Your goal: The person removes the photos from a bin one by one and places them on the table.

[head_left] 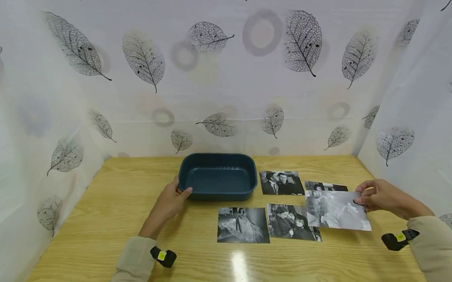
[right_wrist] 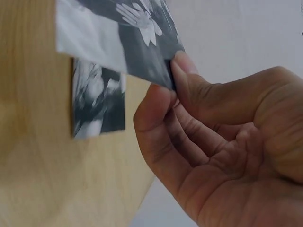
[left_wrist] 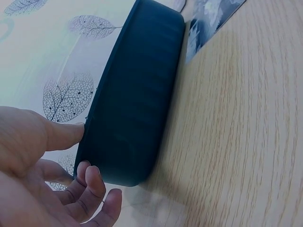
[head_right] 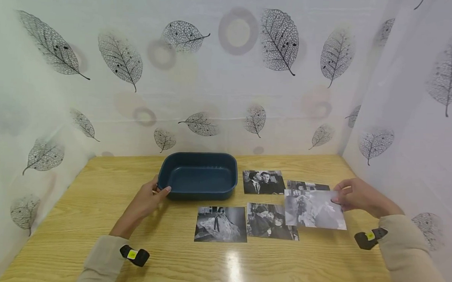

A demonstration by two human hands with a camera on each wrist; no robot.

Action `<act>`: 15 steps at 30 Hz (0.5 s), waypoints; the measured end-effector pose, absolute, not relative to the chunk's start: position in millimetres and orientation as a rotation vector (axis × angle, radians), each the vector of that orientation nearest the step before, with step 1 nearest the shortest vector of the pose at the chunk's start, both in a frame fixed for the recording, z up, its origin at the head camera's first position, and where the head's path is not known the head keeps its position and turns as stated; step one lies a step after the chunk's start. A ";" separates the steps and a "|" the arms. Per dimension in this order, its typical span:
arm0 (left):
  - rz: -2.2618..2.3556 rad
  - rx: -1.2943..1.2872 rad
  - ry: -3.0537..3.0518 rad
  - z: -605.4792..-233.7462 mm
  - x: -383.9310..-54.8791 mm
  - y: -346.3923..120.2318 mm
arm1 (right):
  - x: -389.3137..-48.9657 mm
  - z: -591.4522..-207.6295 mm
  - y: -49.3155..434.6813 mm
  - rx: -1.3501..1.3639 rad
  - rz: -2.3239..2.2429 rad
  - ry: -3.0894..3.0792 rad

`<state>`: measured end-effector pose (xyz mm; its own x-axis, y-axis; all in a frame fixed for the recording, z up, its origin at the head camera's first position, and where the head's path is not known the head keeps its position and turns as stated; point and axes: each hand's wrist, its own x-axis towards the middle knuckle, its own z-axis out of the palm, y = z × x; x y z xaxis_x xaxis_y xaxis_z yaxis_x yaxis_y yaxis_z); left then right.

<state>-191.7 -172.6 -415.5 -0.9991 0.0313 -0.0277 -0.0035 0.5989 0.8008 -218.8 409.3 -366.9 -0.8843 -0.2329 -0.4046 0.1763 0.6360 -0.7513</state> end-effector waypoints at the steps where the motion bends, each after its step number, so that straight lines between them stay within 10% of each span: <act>1: 1.391 0.023 2.774 -415.4 -191.5 -172.5 | -217.0 -369.6 414.5 -0.041 -1.156 2.380; 15: 1.397 0.050 2.791 -417.6 -193.0 -174.1 | -206.8 -400.6 449.5 -0.033 -1.121 2.337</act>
